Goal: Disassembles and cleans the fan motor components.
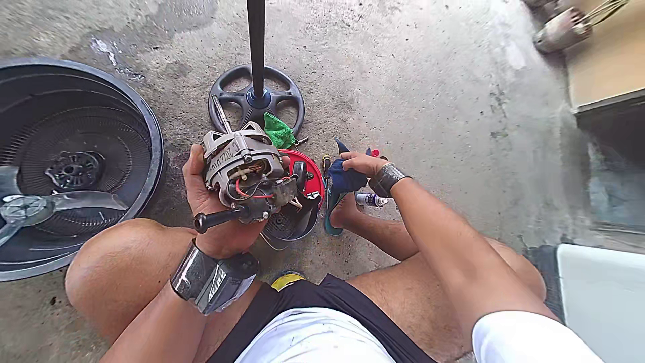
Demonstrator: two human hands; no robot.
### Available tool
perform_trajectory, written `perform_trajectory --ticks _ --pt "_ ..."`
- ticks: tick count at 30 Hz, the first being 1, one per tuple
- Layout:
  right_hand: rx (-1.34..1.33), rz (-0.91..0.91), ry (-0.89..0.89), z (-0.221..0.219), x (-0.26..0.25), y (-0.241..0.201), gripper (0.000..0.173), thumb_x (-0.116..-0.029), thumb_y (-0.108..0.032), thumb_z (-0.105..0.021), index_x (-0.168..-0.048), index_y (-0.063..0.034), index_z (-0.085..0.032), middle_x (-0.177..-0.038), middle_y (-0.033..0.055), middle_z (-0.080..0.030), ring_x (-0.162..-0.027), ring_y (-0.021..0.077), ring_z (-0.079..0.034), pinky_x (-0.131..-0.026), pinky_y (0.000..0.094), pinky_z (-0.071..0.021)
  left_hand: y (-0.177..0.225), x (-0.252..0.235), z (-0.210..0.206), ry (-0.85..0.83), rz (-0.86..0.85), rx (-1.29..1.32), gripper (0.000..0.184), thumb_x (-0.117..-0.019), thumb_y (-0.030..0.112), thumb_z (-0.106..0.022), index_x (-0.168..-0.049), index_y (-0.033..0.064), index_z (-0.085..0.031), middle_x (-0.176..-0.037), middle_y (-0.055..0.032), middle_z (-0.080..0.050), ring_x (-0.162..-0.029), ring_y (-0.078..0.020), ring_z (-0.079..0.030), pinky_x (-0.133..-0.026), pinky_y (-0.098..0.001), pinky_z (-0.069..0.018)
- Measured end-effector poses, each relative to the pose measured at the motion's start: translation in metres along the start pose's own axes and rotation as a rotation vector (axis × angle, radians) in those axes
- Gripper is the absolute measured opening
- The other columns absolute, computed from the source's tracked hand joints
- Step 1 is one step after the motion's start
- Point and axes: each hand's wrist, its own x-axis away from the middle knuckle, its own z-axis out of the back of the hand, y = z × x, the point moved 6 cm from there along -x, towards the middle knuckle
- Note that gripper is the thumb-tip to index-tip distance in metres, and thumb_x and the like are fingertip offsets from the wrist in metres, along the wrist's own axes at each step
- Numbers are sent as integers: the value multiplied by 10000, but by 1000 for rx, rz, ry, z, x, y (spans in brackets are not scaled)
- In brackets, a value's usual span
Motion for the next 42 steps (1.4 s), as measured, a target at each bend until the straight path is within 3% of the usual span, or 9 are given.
perform_trajectory --ticks 3,6,11,19,25,29,35,38,42 --pt "266 -127 -162 -48 -15 18 285 -1047 -209 -541 -1166 29 -644 -1027 145 -632 -880 183 -577 -817 404 -477 -3 0 5 -11 -2 -28 723 -940 771 -325 -1239 189 -632 -1189 -149 -662 -1024 -308 -668 -721 -492 -585" --pt "506 -241 -125 -65 -37 34 526 -1083 -447 -464 -1194 17 -684 -1201 225 -664 -1128 322 -621 -1006 555 -438 -5 0 8 14 -2 7 706 -949 743 -351 -1260 174 -630 -1216 -157 -656 -1082 -314 -656 -774 -507 -581" --pt "666 -256 226 -59 -92 64 403 -995 -331 -565 -1336 -133 -650 -1325 181 -661 -1274 382 -601 -1034 662 -451 -3 -3 10 72 -62 87 589 -948 649 -509 -1195 137 -666 -1135 -149 -683 -1042 -266 -675 -830 -481 -578" --pt "691 -402 335 -74 -104 87 423 -964 -269 -612 -1344 -84 -638 -1386 219 -602 -1244 396 -617 -983 621 -508 -2 -12 -1 113 -114 87 400 -904 388 -708 -1137 64 -693 -1065 -162 -718 -1015 -240 -713 -899 -424 -590" --pt "469 -356 385 -54 -100 82 409 -916 -409 -642 -1180 -104 -703 -1235 168 -691 -1202 352 -634 -1000 652 -451 -6 -12 2 108 -114 96 442 -941 458 -644 -1131 61 -690 -1049 -161 -712 -994 -243 -710 -878 -439 -593" --pt "484 -322 305 -52 -91 90 564 -914 -347 -691 -1437 -177 -564 -1401 159 -616 -1339 352 -552 -1127 649 -363 -11 -11 6 83 -29 122 597 -930 619 -553 -1242 119 -649 -1208 -185 -663 -1104 -316 -660 -857 -532 -569" --pt "652 -116 293 -69 -85 86 432 -957 -210 -603 -1386 -236 -647 -1458 135 -568 -1354 346 -529 -1089 609 -424 -8 -4 1 48 -49 126 643 -934 649 -485 -1244 108 -639 -1247 -216 -645 -1132 -354 -644 -856 -548 -561" --pt "791 -106 210 -83 -89 86 406 -962 -177 -575 -1357 -181 -670 -1534 132 -498 -1414 386 -436 -1085 640 -377 -10 -6 -4 26 -77 164 593 -960 591 -496 -1208 76 -655 -1196 -208 -666 -1120 -331 -655 -909 -545 -555" --pt "853 -124 260 -96 -94 75 349 -1014 -125 -476 -1289 -58 -680 -1451 143 -578 -1402 388 -448 -1079 646 -353 -11 -10 4 82 -60 139 598 -937 623 -533 -1185 94 -662 -1162 -204 -675 -1061 -318 -674 -842 -504 -576"
